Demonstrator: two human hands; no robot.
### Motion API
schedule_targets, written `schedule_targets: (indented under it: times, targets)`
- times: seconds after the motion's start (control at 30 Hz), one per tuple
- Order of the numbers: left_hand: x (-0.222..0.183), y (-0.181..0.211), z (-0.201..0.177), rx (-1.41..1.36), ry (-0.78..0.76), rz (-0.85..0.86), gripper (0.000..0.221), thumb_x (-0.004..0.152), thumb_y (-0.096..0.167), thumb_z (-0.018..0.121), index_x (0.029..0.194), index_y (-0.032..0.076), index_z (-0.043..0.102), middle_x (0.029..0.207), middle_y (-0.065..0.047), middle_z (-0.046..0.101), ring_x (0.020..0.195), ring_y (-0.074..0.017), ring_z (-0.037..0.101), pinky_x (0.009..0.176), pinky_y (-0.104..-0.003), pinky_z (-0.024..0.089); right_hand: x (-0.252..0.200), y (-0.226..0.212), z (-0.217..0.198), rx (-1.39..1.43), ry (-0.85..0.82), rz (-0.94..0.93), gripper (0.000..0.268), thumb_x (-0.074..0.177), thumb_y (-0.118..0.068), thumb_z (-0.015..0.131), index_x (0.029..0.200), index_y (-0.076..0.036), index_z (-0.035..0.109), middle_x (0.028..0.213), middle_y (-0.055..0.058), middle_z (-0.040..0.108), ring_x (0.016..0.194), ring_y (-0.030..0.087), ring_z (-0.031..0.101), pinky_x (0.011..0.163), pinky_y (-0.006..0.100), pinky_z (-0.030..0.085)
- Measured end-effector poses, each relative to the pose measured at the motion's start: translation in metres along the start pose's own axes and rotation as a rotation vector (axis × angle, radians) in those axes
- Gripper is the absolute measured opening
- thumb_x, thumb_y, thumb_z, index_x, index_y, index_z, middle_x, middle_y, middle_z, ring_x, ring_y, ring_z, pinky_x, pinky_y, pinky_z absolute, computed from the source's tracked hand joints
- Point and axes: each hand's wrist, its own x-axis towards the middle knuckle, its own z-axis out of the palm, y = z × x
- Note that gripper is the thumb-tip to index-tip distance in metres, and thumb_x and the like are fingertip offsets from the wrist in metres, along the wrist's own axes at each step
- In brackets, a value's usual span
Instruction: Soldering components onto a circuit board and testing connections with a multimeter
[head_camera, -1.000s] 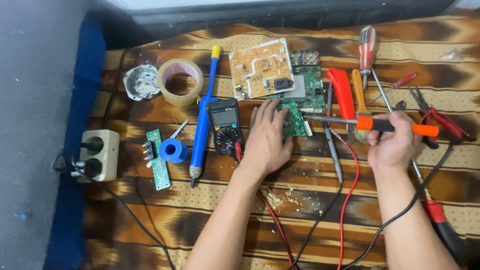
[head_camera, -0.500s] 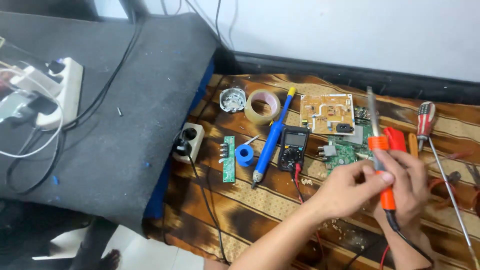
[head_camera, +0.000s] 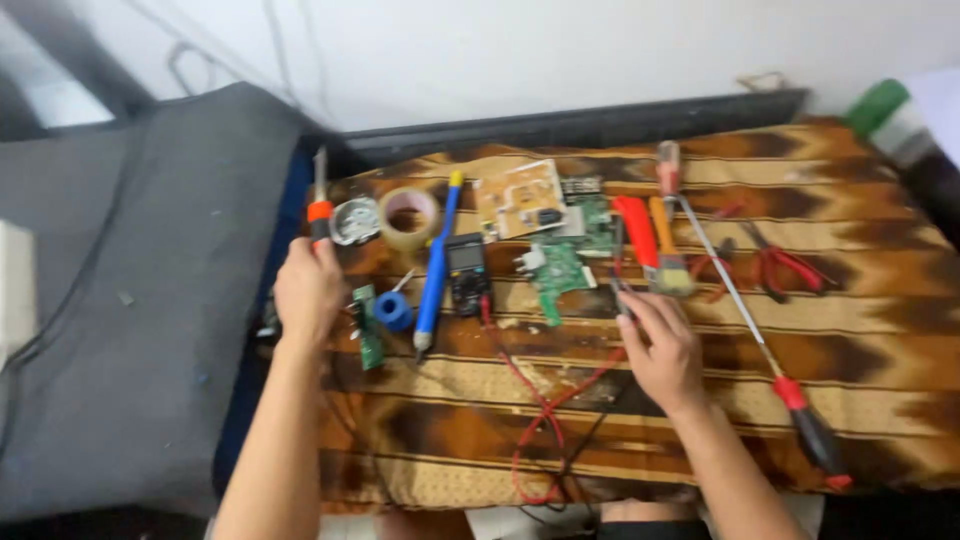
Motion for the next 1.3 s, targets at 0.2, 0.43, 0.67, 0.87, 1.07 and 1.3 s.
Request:
schedule_targets:
  times: [0.2, 0.43, 0.67, 0.87, 1.07, 1.3]
  targets:
    - [0.047, -0.071, 0.089, 0.234, 0.018, -0.036, 0.041, 0.108, 0.042, 0.05, 0.119, 0.005, 0.063, 0.1, -0.024, 0.074, 0.097, -0.048, 0.073, 0.081, -0.063, 0.056, -0.032, 0.035, -0.004, -0.011, 0.132, 0.206, 0.012, 0.098, -0.008, 0.07, 0.105, -0.01, 0.078, 0.093, 0.005, 0.073, 0.087, 0.028, 0.071, 0.079, 0.039, 0.057]
    - [0.034, -0.041, 0.065, 0.489, 0.034, 0.045, 0.048, 0.095, 0.054, 0.065, 0.109, 0.009, 0.075, 0.091, -0.021, 0.077, 0.09, -0.0432, 0.076, 0.075, -0.053, 0.06, -0.034, 0.036, -0.003, 0.054, 0.112, 0.255, 0.012, 0.096, -0.007, 0.07, 0.103, -0.01, 0.078, 0.09, 0.007, 0.073, 0.085, 0.029, 0.071, 0.075, 0.039, 0.058]
    - [-0.006, 0.012, 0.026, 0.319, 0.147, 0.04, 0.045, 0.09, 0.044, 0.074, 0.115, 0.007, 0.074, 0.098, -0.02, 0.073, 0.096, -0.0447, 0.073, 0.079, -0.057, 0.06, -0.037, 0.039, -0.01, 0.065, 0.102, 0.277, 0.011, 0.098, -0.004, 0.073, 0.106, -0.009, 0.079, 0.094, 0.01, 0.073, 0.089, 0.033, 0.071, 0.076, 0.041, 0.057]
    - [-0.158, 0.117, 0.032, -0.356, 0.353, 0.672, 0.013, 0.098, 0.012, 0.061, 0.107, 0.006, 0.069, 0.101, -0.01, 0.073, 0.091, -0.0281, 0.067, 0.085, -0.039, 0.052, -0.045, 0.053, 0.006, -0.126, -0.141, 0.311, 0.02, 0.105, -0.01, 0.066, 0.123, -0.005, 0.076, 0.118, 0.012, 0.073, 0.111, 0.034, 0.066, 0.093, 0.045, 0.052]
    - [-0.174, 0.203, 0.145, -0.335, -0.186, 0.765, 0.036, 0.097, 0.015, 0.051, 0.128, 0.0, 0.059, 0.115, -0.022, 0.063, 0.109, -0.0404, 0.058, 0.092, -0.052, 0.049, -0.046, 0.053, 0.001, -0.115, -0.047, 0.267, 0.021, 0.104, 0.0, 0.066, 0.123, -0.001, 0.077, 0.119, 0.016, 0.072, 0.112, 0.036, 0.066, 0.1, 0.045, 0.051]
    - [-0.142, 0.187, 0.216, 0.042, 0.045, 0.804, 0.049, 0.092, 0.03, 0.067, 0.129, -0.002, 0.061, 0.127, -0.019, 0.064, 0.12, -0.0365, 0.057, 0.103, -0.049, 0.044, -0.039, 0.059, 0.004, -0.149, -0.158, 0.404, 0.021, 0.102, -0.01, 0.068, 0.12, -0.008, 0.077, 0.121, 0.01, 0.073, 0.116, 0.032, 0.065, 0.102, 0.043, 0.049]
